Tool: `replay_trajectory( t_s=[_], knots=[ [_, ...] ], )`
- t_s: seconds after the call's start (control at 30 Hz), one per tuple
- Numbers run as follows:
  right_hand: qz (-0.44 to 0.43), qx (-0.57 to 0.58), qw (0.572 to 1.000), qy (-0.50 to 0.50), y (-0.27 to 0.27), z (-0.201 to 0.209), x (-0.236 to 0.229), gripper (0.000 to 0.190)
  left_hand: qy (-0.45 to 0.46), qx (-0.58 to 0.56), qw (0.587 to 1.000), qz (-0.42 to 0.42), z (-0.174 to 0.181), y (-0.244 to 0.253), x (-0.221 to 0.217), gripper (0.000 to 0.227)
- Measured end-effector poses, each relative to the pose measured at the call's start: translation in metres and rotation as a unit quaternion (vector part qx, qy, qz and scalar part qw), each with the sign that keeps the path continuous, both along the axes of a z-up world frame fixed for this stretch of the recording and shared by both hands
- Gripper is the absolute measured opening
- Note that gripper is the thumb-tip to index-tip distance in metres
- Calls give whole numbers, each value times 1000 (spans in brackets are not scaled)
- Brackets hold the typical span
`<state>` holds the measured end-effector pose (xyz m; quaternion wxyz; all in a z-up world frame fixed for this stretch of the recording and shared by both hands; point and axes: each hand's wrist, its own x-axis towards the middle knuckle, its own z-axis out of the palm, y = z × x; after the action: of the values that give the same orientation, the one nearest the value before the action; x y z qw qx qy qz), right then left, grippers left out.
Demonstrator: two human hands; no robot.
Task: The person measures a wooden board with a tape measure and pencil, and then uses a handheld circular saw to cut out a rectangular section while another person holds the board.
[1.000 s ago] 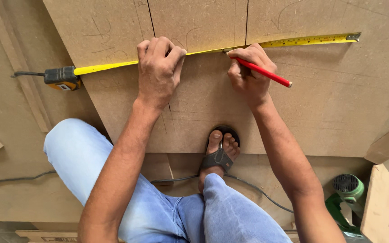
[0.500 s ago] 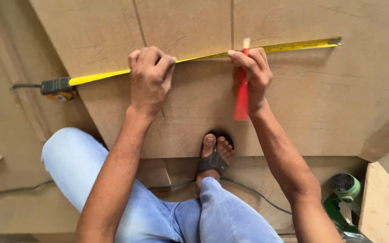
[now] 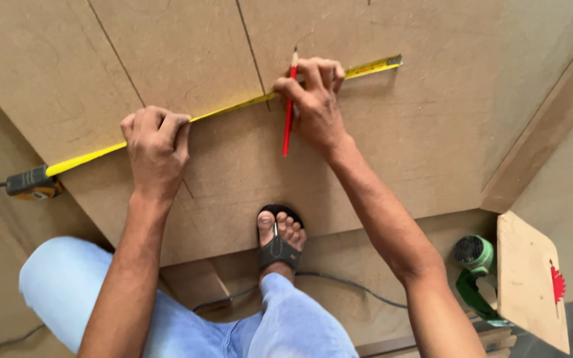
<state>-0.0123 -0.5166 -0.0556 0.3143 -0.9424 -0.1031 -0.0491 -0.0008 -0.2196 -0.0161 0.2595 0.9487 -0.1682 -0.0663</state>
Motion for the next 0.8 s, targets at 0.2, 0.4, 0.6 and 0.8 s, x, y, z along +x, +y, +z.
replay_trajectory(
  t_s=[0.2,0.4,0.6,0.8],
  knots=[
    [-1,29,999,15,-1,-5,2,22,-16,35,999,-4,-5,3,-2,12],
    [8,29,1000,4,-3,-5,18,18,-53,142,988,-11,-12,78,-13,36],
    [16,35,999,-4,-1,-8,39,16,-51,235,969,55,2,186,-52,51],
    [25,34,999,7,1,-10,48,25,32,177,981,77,28,200,-42,77]
  ],
)
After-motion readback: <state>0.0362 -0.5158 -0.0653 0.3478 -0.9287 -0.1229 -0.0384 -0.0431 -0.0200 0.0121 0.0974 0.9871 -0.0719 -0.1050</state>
